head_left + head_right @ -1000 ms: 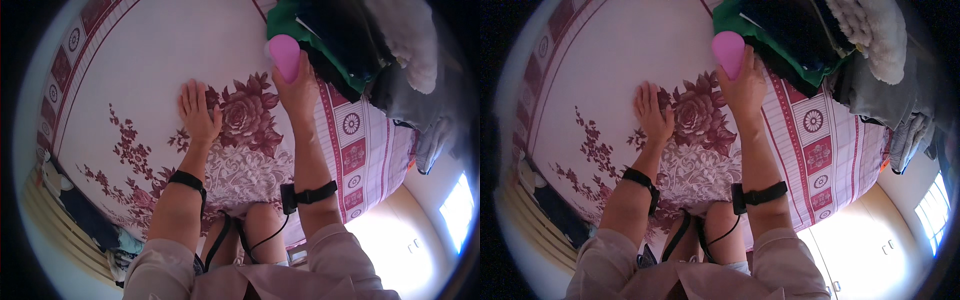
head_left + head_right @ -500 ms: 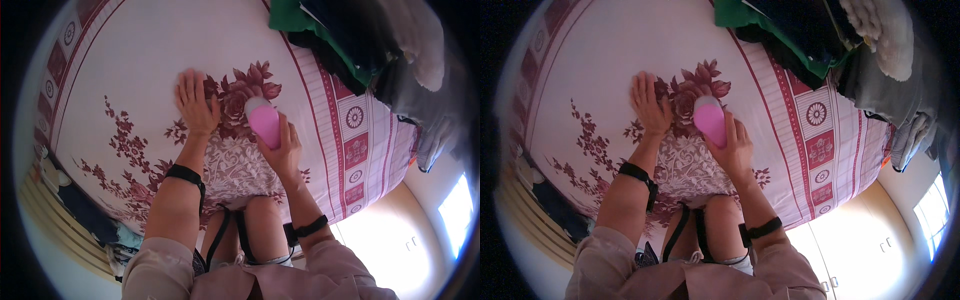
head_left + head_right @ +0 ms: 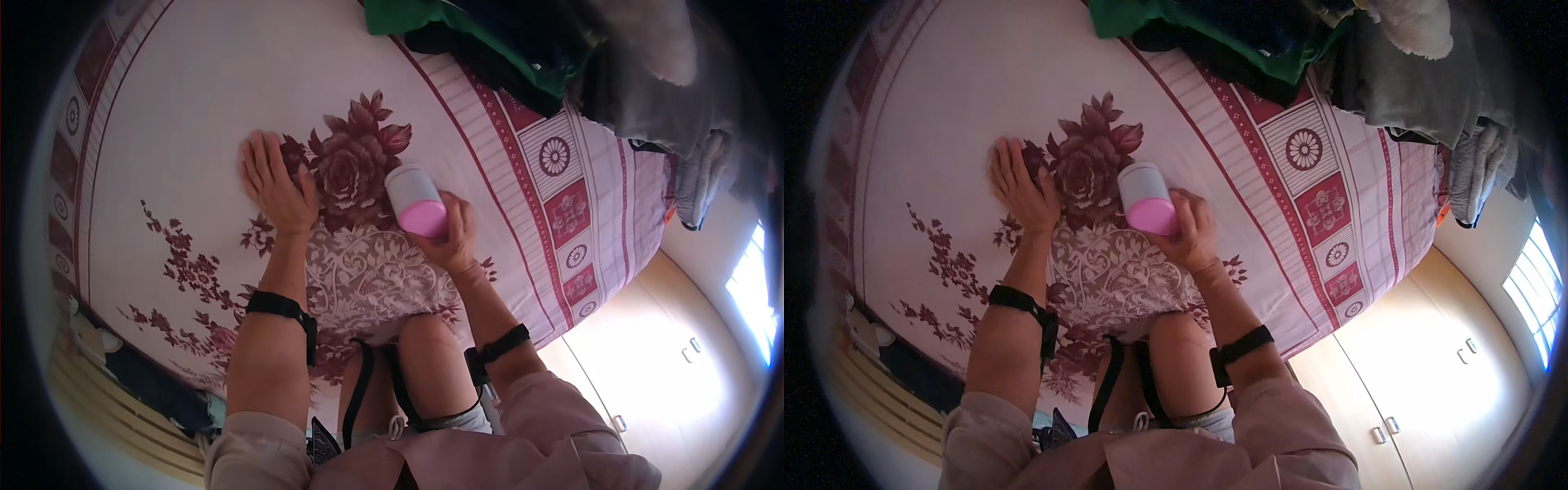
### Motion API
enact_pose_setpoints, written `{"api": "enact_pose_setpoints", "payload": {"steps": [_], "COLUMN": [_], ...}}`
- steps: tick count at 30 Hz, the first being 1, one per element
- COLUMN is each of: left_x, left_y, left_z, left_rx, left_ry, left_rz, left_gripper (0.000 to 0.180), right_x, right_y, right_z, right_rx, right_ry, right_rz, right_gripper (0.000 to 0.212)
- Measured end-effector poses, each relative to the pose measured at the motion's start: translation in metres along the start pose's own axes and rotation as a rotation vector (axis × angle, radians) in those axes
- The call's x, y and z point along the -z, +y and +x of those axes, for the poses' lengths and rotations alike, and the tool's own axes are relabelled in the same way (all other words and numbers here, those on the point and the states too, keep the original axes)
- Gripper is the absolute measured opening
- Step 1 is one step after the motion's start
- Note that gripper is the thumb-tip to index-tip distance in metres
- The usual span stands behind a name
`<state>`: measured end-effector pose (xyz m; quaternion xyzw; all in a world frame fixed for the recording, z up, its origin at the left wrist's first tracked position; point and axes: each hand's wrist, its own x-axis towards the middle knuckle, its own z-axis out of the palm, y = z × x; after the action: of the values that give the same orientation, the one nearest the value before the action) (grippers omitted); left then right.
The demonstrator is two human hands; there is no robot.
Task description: The person uses a lint roller to remove lint from a floral bedspread and then from a black garment taken from a stack of clothes.
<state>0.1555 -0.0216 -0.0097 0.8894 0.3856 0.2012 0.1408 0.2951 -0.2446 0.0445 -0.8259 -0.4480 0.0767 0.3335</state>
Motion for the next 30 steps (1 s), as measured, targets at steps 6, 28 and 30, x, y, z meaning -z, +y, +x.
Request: {"api": "enact_pose_setpoints", "payload": {"steps": [6,28,30], "left_x": [0.0,0.042,0.039], "left_y": [0.0,0.023,0.023], "left_z": [0.001,-0.114,-0.126], "left_rx": [0.001,0.09,0.103], "left_ry": [-0.004,-0.145,-0.147], "left_rz": [0.022,0.168,0.175], "left_gripper": [0.057,0.055,0.056], "right_x": [-0.016,-0.024,-0.023], "right_y": [0.029,0.04,0.039], "right_z": [-0.026,-0.028,-0.029], "right_rx": [-0.02,-0.02,-0.016], "right_ry": [0.118,0.191,0.192], "right_rz": [-0.067,0.002,-0.009], "right_gripper": [0.087,0.075,0.074]}}
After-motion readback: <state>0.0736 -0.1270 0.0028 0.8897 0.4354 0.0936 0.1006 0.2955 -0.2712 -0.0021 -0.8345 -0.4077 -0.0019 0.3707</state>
